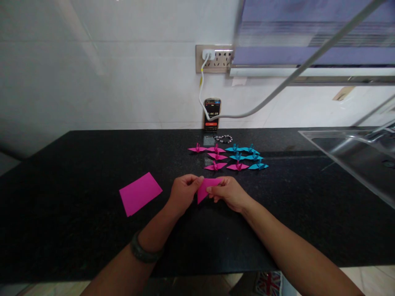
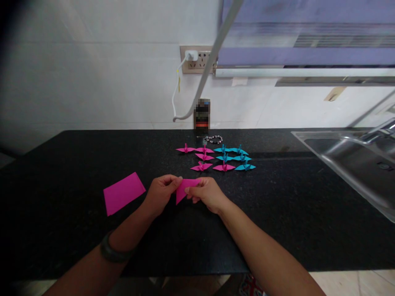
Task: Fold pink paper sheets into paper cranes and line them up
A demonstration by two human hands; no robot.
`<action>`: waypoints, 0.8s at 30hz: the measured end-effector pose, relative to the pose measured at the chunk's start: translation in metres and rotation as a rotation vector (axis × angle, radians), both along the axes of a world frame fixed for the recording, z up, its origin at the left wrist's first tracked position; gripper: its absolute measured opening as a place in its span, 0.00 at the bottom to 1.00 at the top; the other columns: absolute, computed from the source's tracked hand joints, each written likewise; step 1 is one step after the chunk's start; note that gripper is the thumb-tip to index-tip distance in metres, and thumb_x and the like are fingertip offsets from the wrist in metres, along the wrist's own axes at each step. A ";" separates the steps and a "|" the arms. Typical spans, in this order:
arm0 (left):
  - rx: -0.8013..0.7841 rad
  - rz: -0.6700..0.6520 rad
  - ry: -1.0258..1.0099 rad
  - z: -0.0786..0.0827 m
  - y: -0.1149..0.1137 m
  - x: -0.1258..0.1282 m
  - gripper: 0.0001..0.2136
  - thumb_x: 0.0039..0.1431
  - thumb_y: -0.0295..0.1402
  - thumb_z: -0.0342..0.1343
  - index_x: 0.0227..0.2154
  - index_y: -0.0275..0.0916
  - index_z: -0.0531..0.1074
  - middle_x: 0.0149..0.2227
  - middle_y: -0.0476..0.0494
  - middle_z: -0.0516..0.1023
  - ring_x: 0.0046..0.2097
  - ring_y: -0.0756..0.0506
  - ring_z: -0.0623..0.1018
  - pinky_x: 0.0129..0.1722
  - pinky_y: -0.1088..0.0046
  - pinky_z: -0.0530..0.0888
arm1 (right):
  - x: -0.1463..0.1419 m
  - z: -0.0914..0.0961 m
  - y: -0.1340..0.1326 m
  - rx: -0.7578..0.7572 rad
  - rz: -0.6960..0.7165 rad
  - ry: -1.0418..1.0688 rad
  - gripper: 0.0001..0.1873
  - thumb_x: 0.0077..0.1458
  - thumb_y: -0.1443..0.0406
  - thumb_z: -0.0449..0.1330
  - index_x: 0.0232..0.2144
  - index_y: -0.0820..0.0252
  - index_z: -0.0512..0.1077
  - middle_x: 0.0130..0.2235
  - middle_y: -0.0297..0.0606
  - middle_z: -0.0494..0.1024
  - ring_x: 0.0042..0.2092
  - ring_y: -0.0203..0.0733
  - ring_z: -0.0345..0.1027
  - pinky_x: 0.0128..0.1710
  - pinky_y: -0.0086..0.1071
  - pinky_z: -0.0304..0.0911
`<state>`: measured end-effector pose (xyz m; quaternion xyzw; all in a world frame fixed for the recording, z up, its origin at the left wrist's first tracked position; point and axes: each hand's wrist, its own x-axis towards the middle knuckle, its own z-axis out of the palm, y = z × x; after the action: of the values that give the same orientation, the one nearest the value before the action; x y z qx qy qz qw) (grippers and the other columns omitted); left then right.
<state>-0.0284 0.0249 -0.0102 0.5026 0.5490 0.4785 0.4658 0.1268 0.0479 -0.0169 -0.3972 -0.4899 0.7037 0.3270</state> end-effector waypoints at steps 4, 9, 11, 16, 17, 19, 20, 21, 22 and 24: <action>0.022 0.014 0.076 0.001 -0.001 -0.001 0.14 0.47 0.41 0.54 0.21 0.33 0.71 0.19 0.50 0.68 0.22 0.53 0.64 0.23 0.77 0.61 | -0.006 -0.003 -0.003 0.054 -0.037 0.004 0.08 0.40 0.64 0.62 0.23 0.65 0.70 0.19 0.30 0.71 0.17 0.26 0.58 0.16 0.20 0.55; 0.044 0.041 0.073 0.002 -0.002 -0.001 0.13 0.46 0.40 0.54 0.20 0.34 0.72 0.19 0.49 0.70 0.22 0.52 0.66 0.23 0.77 0.61 | -0.009 -0.003 -0.005 0.156 -0.153 -0.019 0.12 0.42 0.59 0.61 0.21 0.63 0.70 0.18 0.30 0.69 0.16 0.27 0.55 0.15 0.22 0.51; 0.046 0.057 0.044 0.002 -0.002 0.000 0.12 0.46 0.40 0.54 0.20 0.35 0.72 0.19 0.49 0.70 0.23 0.52 0.67 0.23 0.77 0.62 | -0.010 -0.003 -0.005 0.166 -0.172 -0.014 0.15 0.45 0.56 0.58 0.18 0.63 0.69 0.17 0.31 0.68 0.16 0.27 0.55 0.16 0.23 0.51; -0.027 0.060 -0.109 0.001 -0.004 0.002 0.12 0.46 0.40 0.56 0.19 0.34 0.71 0.19 0.51 0.70 0.22 0.53 0.67 0.23 0.77 0.62 | -0.010 -0.006 -0.005 0.106 -0.213 0.040 0.22 0.49 0.52 0.52 0.15 0.62 0.64 0.13 0.31 0.64 0.15 0.30 0.55 0.17 0.25 0.52; -0.062 0.053 -0.167 0.001 -0.004 0.003 0.12 0.46 0.40 0.56 0.19 0.34 0.70 0.18 0.51 0.69 0.22 0.53 0.67 0.23 0.77 0.63 | -0.010 -0.007 -0.005 0.100 -0.222 0.052 0.23 0.50 0.51 0.50 0.15 0.61 0.63 0.13 0.31 0.63 0.15 0.30 0.55 0.17 0.25 0.52; -0.146 0.025 -0.311 0.001 -0.004 0.003 0.13 0.46 0.40 0.56 0.19 0.34 0.69 0.18 0.52 0.69 0.21 0.54 0.67 0.23 0.77 0.64 | -0.010 -0.007 -0.004 0.115 -0.222 0.072 0.23 0.51 0.51 0.48 0.15 0.61 0.62 0.14 0.31 0.64 0.16 0.30 0.56 0.17 0.25 0.52; -0.188 0.006 -0.388 0.001 -0.003 0.003 0.13 0.46 0.40 0.56 0.19 0.34 0.68 0.18 0.51 0.69 0.21 0.54 0.67 0.23 0.77 0.64 | -0.009 -0.007 -0.004 0.135 -0.214 0.080 0.23 0.52 0.51 0.49 0.16 0.61 0.63 0.15 0.31 0.64 0.16 0.30 0.56 0.18 0.25 0.52; -0.226 -0.014 -0.461 0.002 -0.003 0.003 0.13 0.46 0.40 0.56 0.20 0.34 0.68 0.19 0.51 0.69 0.21 0.54 0.68 0.23 0.77 0.65 | -0.008 -0.006 -0.004 0.157 -0.202 0.084 0.21 0.51 0.52 0.50 0.17 0.62 0.64 0.16 0.31 0.65 0.17 0.29 0.56 0.18 0.25 0.52; -0.260 -0.036 -0.527 0.003 -0.002 0.003 0.13 0.47 0.40 0.56 0.21 0.34 0.68 0.19 0.50 0.70 0.21 0.53 0.68 0.24 0.77 0.66 | -0.008 -0.005 -0.004 0.180 -0.190 0.087 0.19 0.51 0.53 0.52 0.18 0.62 0.65 0.17 0.31 0.66 0.18 0.29 0.56 0.19 0.24 0.53; -0.317 -0.069 -0.628 0.004 -0.001 0.003 0.12 0.49 0.39 0.55 0.22 0.33 0.69 0.20 0.48 0.71 0.22 0.53 0.69 0.24 0.76 0.67 | -0.007 -0.001 -0.005 0.210 -0.175 0.091 0.16 0.49 0.55 0.54 0.21 0.62 0.67 0.20 0.31 0.68 0.19 0.28 0.57 0.20 0.24 0.54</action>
<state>-0.0254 0.0242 -0.0058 0.2704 0.4292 0.5025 0.7001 0.1201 0.0425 -0.0181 -0.3697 -0.5088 0.6349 0.4488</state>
